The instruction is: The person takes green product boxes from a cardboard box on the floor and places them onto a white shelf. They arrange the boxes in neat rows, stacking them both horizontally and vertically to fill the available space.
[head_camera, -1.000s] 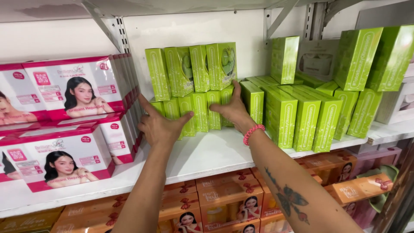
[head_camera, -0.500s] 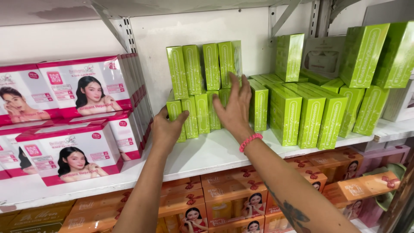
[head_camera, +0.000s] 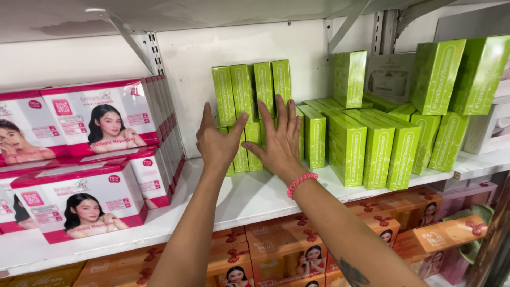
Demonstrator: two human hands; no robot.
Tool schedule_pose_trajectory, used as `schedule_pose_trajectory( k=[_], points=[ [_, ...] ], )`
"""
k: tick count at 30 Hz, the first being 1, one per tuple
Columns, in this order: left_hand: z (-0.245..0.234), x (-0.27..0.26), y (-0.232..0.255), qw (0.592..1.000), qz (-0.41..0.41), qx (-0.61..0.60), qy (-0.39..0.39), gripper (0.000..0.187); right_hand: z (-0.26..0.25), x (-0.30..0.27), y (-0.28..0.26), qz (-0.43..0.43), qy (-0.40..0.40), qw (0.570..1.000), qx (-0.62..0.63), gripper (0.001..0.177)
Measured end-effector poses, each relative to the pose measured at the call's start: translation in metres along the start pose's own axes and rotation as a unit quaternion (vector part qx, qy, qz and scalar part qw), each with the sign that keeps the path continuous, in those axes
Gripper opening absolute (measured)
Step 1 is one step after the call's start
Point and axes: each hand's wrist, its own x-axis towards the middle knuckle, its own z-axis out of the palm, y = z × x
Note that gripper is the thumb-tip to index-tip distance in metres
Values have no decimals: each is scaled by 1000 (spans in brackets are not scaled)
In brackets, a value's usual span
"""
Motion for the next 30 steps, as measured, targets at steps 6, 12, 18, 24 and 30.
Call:
schedule_pose_trajectory(
  k=[6,12,18,24,30],
  points=[
    [-9,18,27,994,-84,-34,-55,45,3,-2,7,-28,12,999,-14,106],
    [-26,-1,18,993,30,-47,108,43,3,-2,7,-25,8,1000,-15,105],
    [-36,-21,-9,993,-25,72,94,41,-1,-4,2,-28,4,999,-20,107],
    [-30,-25,-24,972,-199,60,-113,50,-4,-6,3,-22,9,1000,-7,107],
    [-45,-19,-40,913,-289,90,-273,80,-1,-7,6,-12,12,1000,-2,109]
  ],
)
